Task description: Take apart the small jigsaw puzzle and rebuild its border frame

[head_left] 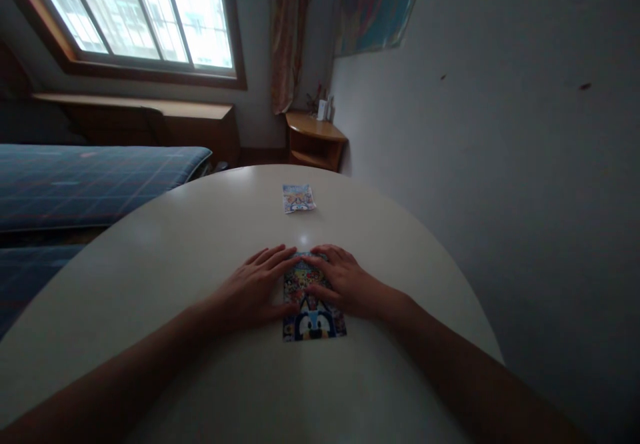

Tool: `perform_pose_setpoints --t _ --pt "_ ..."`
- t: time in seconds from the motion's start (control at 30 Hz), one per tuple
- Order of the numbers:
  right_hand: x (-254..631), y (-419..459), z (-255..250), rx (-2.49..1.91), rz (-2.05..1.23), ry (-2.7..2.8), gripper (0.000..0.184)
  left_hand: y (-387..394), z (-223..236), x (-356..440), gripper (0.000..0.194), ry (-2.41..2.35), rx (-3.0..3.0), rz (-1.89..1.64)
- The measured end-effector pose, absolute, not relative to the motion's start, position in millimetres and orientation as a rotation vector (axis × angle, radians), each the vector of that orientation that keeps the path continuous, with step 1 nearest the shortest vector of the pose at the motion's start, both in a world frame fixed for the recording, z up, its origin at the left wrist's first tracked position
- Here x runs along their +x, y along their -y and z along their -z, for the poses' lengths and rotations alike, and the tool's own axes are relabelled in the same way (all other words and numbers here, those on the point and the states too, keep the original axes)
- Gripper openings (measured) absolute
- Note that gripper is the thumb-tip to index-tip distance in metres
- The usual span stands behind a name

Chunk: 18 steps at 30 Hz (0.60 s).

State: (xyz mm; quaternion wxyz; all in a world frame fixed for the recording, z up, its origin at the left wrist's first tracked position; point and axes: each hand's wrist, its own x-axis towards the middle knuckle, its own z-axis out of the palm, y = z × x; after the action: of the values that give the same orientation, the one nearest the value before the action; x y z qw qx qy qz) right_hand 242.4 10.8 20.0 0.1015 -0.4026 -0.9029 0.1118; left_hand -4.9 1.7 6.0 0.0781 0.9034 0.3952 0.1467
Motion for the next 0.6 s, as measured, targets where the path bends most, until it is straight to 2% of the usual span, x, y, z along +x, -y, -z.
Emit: perform_pose_setpoints --t 0.13,0.27,0.33,0.4,0.47,0.6 --pt "241.7 -6.6 -23.6 -1.199 -0.312 2.668 0.064 -0.6 -7.2 -4.7 0.075 -1.183 2.705 -0.437" --pt "234.8 16.1 -34.3 -1.199 -0.361 2.720 0.080 -6.9 -5.3 -6.2 0.046 -1.348 2.673 -0.503" --pt "227.2 31.8 -39.8 -1.063 -0.423 2.789 0.086 -13.1 -4.4 -9.2 0.041 -1.499 2.636 -0.558" --pt "217.7 45.9 -43.5 -0.924 -0.459 2.842 0.078 -19.5 -3.4 -12.7 0.040 -1.639 2.597 -0.593" --pt "208.5 54.7 -44.7 -0.830 -0.443 2.864 0.060 -24.5 -1.9 -15.4 0.039 -1.725 2.577 -0.605" --pt "199.5 51.9 -41.4 -0.701 -0.390 2.865 0.036 -28.1 1.8 -16.3 0.038 -1.753 2.566 -0.609"
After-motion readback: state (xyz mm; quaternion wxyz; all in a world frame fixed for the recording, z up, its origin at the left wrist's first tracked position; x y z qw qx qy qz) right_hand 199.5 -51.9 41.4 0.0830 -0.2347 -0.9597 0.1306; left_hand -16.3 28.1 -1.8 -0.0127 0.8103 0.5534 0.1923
